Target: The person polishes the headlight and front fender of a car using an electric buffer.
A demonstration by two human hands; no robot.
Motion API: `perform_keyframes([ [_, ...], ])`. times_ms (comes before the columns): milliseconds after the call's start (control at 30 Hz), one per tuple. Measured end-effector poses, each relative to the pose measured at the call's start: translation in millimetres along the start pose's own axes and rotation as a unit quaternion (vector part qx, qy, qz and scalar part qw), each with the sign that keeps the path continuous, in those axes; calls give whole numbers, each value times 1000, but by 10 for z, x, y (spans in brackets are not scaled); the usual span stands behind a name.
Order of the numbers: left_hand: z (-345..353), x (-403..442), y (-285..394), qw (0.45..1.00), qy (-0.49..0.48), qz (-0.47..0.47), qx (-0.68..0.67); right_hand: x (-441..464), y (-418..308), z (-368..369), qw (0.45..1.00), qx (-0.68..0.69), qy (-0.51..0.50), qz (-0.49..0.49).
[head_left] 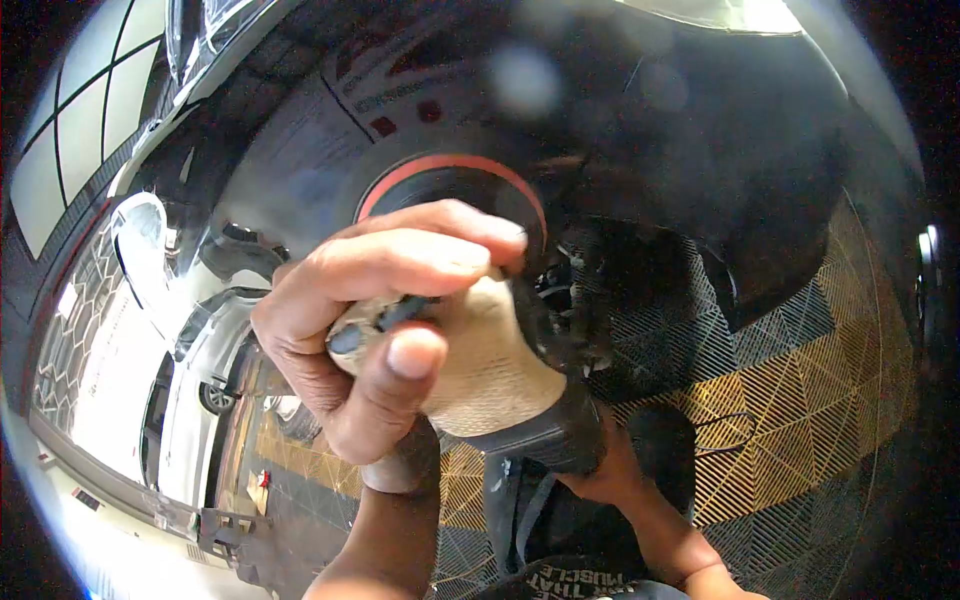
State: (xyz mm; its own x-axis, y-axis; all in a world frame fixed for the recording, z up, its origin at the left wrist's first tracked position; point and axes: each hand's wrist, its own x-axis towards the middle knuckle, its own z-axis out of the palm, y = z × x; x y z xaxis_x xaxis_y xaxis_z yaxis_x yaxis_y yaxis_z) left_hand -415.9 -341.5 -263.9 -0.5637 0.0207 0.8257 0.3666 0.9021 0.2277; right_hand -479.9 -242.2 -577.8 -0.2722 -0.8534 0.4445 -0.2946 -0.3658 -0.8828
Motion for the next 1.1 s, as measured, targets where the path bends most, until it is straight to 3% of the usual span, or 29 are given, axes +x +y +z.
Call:
perform_keyframes([
  [167,-30,82,-31,999,-39,16,-16,46,70,33,998,20,45,-32],
  [267,-173,8,-71,998,-45,34,-31,101,-7,-23,1000,20,21,-10],
  [500,-519,-360,-45,988,148,25,-39,296,-231,-126,998,-28,-51,4],
  [600,-715,-513,-73,974,223,45,-9,386,-347,-155,997,15,-64,-39],
  [667,-805,-599,-77,968,245,50,7,416,-387,-167,991,-60,-123,0],
  [733,-825,-630,-53,958,286,29,-9,474,-486,-157,992,-32,-119,1],
  [867,-805,-545,-11,978,205,21,27,458,-415,-93,996,-11,-81,-35],
  [1000,-588,-410,-3,989,146,25,15,287,-298,-76,997,-37,-74,6],
  [1067,-465,-325,30,996,84,1,15,204,-259,-68,997,47,-58,17],
  [1100,-293,-287,64,993,119,-16,-5,141,-173,-24,997,45,-53,19],
])
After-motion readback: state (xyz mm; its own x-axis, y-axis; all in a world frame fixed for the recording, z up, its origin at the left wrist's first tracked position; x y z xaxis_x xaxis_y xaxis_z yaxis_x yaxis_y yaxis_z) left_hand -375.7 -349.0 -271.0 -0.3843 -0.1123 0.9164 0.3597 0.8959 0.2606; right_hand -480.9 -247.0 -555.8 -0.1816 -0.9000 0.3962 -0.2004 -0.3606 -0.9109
